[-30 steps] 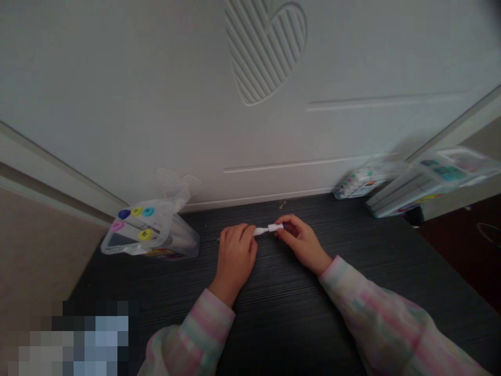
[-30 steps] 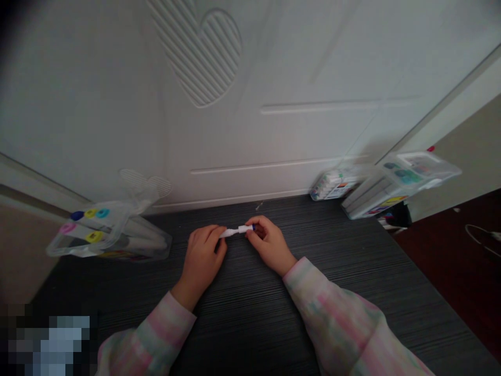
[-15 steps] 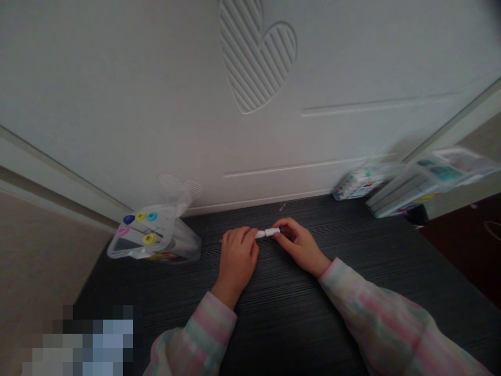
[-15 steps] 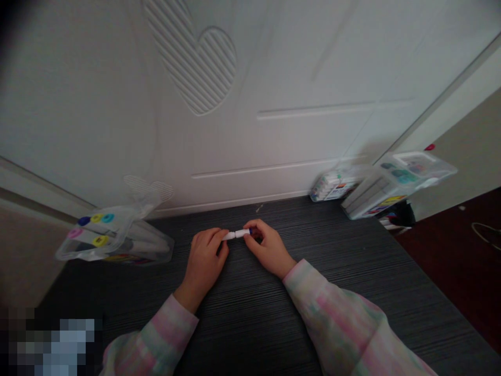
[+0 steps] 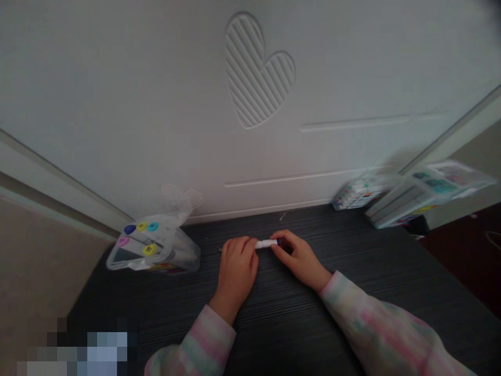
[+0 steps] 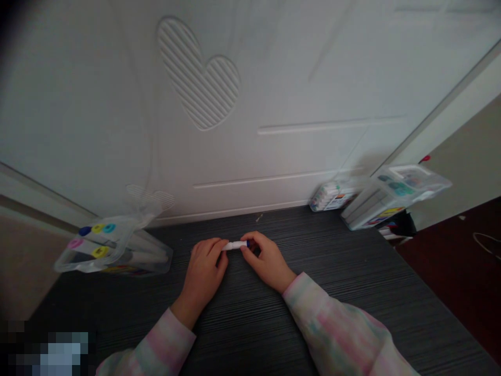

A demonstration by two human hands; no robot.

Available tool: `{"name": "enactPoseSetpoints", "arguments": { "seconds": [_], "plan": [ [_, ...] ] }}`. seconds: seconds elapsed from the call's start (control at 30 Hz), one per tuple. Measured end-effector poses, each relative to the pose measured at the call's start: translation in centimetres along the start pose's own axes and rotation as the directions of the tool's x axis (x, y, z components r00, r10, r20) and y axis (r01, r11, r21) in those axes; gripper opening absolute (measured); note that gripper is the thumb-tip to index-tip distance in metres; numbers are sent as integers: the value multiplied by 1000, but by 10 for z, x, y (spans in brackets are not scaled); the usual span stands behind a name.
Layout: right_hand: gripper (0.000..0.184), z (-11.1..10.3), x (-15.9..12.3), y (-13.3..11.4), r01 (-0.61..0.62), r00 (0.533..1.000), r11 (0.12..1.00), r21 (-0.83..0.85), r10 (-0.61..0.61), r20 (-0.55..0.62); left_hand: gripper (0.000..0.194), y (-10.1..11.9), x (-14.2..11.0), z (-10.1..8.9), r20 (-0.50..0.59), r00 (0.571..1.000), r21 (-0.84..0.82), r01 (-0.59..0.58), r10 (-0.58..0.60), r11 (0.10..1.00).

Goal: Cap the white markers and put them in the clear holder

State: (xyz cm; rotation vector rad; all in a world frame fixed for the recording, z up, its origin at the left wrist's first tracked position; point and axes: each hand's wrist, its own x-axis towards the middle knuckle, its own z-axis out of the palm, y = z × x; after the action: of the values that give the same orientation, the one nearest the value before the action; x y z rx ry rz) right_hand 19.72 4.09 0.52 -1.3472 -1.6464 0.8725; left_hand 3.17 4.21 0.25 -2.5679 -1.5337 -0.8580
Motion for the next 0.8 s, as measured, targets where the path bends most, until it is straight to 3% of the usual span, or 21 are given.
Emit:
{"name": "enactPoseSetpoints", "arguments": {
  "seconds": [0.37, 0.6, 0.8],
  "plan": [
    [17, 2, -1, 2, 27, 999, 998, -48, -25, 37, 29, 0, 2, -2, 49, 999, -3, -16, 16, 1000],
    [18, 2, -1, -1, 43, 997, 996, -83, -38, 61, 27, 2, 0, -6, -26, 999, 82, 48, -46, 996],
    [15, 1, -2, -4, 54, 996, 994, -96, -47, 80, 32, -2, -2, 1, 11, 999, 4, -36, 36, 999]
  ]
}}
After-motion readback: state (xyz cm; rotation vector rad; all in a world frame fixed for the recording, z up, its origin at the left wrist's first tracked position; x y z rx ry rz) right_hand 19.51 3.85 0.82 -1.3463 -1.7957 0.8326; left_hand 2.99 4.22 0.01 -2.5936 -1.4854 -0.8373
